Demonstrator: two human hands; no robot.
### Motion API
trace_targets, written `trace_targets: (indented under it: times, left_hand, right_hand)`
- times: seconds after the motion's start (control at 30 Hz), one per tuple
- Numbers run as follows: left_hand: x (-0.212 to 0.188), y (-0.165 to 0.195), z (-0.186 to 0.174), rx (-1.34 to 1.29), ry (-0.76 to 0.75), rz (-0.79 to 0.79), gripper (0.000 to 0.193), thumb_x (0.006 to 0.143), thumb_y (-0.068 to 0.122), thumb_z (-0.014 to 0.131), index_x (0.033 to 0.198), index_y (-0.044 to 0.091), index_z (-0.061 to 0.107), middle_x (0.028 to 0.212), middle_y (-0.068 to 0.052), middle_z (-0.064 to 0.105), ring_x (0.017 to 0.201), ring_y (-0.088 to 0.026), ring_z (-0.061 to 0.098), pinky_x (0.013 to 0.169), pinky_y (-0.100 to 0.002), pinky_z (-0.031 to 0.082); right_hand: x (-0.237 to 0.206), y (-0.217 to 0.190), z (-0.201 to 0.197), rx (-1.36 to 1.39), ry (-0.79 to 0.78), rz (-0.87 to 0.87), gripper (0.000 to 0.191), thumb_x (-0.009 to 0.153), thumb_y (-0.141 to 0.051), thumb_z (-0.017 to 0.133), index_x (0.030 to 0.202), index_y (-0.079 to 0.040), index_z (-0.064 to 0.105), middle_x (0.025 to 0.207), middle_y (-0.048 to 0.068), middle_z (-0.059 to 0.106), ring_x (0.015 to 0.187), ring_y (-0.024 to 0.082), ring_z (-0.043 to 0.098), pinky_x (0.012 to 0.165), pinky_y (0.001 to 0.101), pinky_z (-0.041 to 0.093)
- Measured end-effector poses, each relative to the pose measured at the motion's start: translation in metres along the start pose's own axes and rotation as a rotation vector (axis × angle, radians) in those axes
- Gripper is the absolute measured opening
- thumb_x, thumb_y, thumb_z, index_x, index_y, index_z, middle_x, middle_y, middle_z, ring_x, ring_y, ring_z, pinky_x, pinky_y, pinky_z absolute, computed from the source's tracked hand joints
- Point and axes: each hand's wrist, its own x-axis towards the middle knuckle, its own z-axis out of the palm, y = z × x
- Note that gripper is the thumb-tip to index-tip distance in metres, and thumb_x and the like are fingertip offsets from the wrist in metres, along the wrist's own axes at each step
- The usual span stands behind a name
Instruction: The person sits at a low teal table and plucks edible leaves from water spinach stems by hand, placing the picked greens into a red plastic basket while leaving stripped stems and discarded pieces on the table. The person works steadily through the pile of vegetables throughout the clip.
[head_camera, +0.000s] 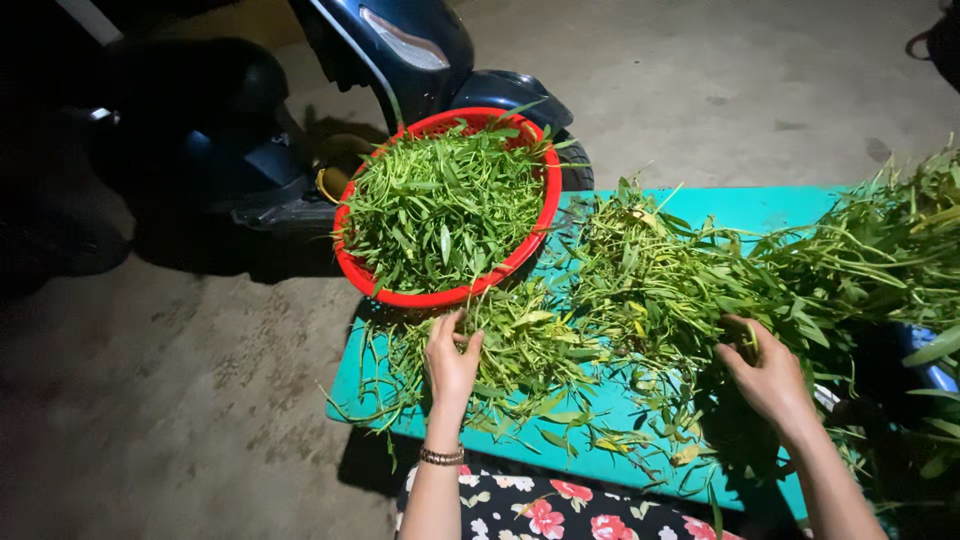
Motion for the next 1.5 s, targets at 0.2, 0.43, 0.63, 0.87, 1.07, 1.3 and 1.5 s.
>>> trace_targets:
  times: [0.2, 0.43, 0.63, 0.87, 1.07, 1.3, 1.5]
  left_hand:
    - [0.007, 0.058, 0.007, -0.054, 0.069, 0.284, 0.028, 0.087, 0.013, 0.079, 0.113, 0.004, 0.072, 0.113, -0.011, 0.07, 0.097, -0.026, 0.07, 0.086, -0.039, 0.053]
    - [0.088, 0.142, 0.103, -0.096, -0.348, 0.293, 0.019, 0.088, 0.02, 0.071, 0.105, 0.013, 0.076, 0.098, -0.011, 0.076, 0.09, -0.032, 0.073, 0.078, -0.041, 0.056]
    - [0.106, 0.182, 0.145, 0.295, -0.387, 0.497, 0.022, 0.075, 0.02, 0.077, 0.096, 0.018, 0.077, 0.089, -0.011, 0.077, 0.088, -0.033, 0.073, 0.078, -0.047, 0.054]
    - [0.124, 0.162, 0.121, -0.226, -0.539, 0.142, 0.023, 0.082, 0.028, 0.082, 0.099, 0.013, 0.081, 0.091, -0.004, 0.08, 0.083, -0.017, 0.074, 0.076, -0.034, 0.057]
    - [0.098, 0.135, 0.083, -0.801, -0.722, -0.295, 0.023, 0.092, 0.021, 0.077, 0.11, 0.007, 0.078, 0.097, 0.001, 0.077, 0.075, -0.005, 0.057, 0.064, -0.021, 0.04]
    - [0.016, 0.109, 0.078, -1.604, -0.873, -0.689, 0.013, 0.102, 0.013, 0.063, 0.113, 0.007, 0.065, 0.098, -0.003, 0.071, 0.082, -0.01, 0.067, 0.071, -0.026, 0.053]
    - [-0.017, 0.085, 0.088, -1.913, -0.662, -1.049, 0.011, 0.104, 0.013, 0.057, 0.11, 0.005, 0.061, 0.1, -0.006, 0.07, 0.092, -0.016, 0.067, 0.084, -0.033, 0.052]
  right_hand:
    - [-0.006, -0.004, -0.007, 0.292, 0.003, 0.049, 0.029, 0.099, -0.016, 0.069, 0.127, -0.01, 0.074, 0.092, 0.008, 0.069, 0.076, 0.012, 0.053, 0.067, 0.0301, 0.043]
    - [-0.008, -0.012, -0.01, 0.468, -0.046, -0.048, 0.02, 0.094, -0.015, 0.065, 0.108, -0.005, 0.076, 0.095, -0.001, 0.076, 0.082, 0.006, 0.066, 0.076, 0.0231, 0.052]
    - [-0.004, -0.008, -0.012, 0.445, -0.089, -0.012, 0.021, 0.095, -0.016, 0.068, 0.106, -0.002, 0.08, 0.087, 0.004, 0.073, 0.077, 0.009, 0.058, 0.071, 0.0269, 0.047]
    - [-0.002, 0.003, -0.017, 0.525, -0.102, 0.008, 0.022, 0.094, -0.017, 0.065, 0.105, -0.002, 0.077, 0.088, -0.001, 0.074, 0.081, 0.007, 0.062, 0.077, 0.0244, 0.049]
    - [-0.008, -0.017, -0.007, 0.589, -0.175, 0.158, 0.023, 0.093, -0.019, 0.068, 0.107, -0.005, 0.079, 0.078, 0.0, 0.065, 0.07, 0.009, 0.053, 0.064, 0.0254, 0.04]
    - [-0.029, -0.04, 0.014, 0.692, -0.146, 0.164, 0.021, 0.089, -0.02, 0.072, 0.104, -0.007, 0.078, 0.072, -0.003, 0.058, 0.057, 0.007, 0.039, 0.05, 0.0255, 0.027]
    - [-0.025, -0.03, 0.024, 0.661, -0.209, 0.175, 0.02, 0.09, -0.021, 0.071, 0.102, -0.006, 0.078, 0.072, -0.004, 0.057, 0.059, 0.004, 0.045, 0.052, 0.0232, 0.033]
